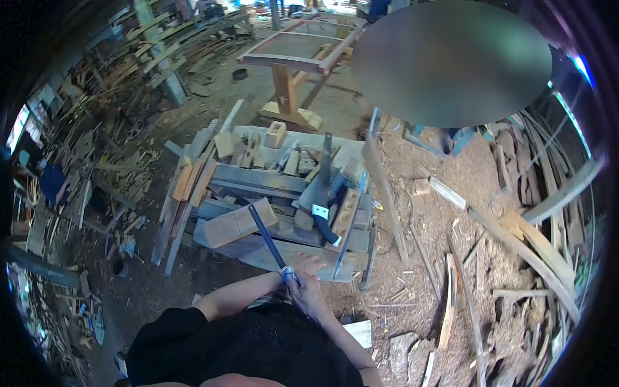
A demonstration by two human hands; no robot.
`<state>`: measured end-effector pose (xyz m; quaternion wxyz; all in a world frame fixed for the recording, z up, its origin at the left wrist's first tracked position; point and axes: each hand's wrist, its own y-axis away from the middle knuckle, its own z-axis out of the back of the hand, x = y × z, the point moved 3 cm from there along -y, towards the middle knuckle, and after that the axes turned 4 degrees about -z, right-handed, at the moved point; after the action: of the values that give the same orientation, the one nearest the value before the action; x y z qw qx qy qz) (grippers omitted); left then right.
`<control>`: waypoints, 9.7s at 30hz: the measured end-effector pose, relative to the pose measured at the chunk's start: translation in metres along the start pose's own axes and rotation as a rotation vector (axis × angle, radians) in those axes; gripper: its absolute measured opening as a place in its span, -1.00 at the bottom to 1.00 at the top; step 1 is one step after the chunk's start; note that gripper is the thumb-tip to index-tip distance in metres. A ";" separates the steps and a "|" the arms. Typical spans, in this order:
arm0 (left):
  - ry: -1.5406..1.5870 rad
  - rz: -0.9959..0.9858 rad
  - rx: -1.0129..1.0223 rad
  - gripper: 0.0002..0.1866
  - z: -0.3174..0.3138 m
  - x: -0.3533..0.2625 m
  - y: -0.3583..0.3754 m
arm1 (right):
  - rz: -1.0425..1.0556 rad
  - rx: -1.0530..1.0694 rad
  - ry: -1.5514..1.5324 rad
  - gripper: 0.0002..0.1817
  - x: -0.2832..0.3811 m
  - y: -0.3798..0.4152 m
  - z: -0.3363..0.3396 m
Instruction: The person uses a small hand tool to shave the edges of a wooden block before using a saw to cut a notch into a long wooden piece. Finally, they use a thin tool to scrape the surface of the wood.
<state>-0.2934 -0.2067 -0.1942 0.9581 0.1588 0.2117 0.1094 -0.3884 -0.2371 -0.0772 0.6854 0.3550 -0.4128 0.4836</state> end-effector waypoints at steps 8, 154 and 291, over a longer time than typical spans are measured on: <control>-0.028 0.074 -0.001 -0.54 0.024 0.028 0.009 | -0.060 0.018 0.046 -0.74 -0.008 -0.033 -0.003; 0.024 1.080 -0.745 -0.64 0.064 0.255 0.009 | -0.602 0.104 0.722 -0.75 -0.077 -0.148 -0.121; -0.059 1.178 -0.534 -0.48 0.044 0.267 -0.011 | -0.722 0.053 0.478 -0.77 -0.072 -0.174 -0.111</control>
<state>-0.0352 -0.1546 -0.2593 0.7495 0.0076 0.0281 0.6613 -0.2115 -0.2141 -0.2033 0.8776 0.3719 -0.0793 0.2920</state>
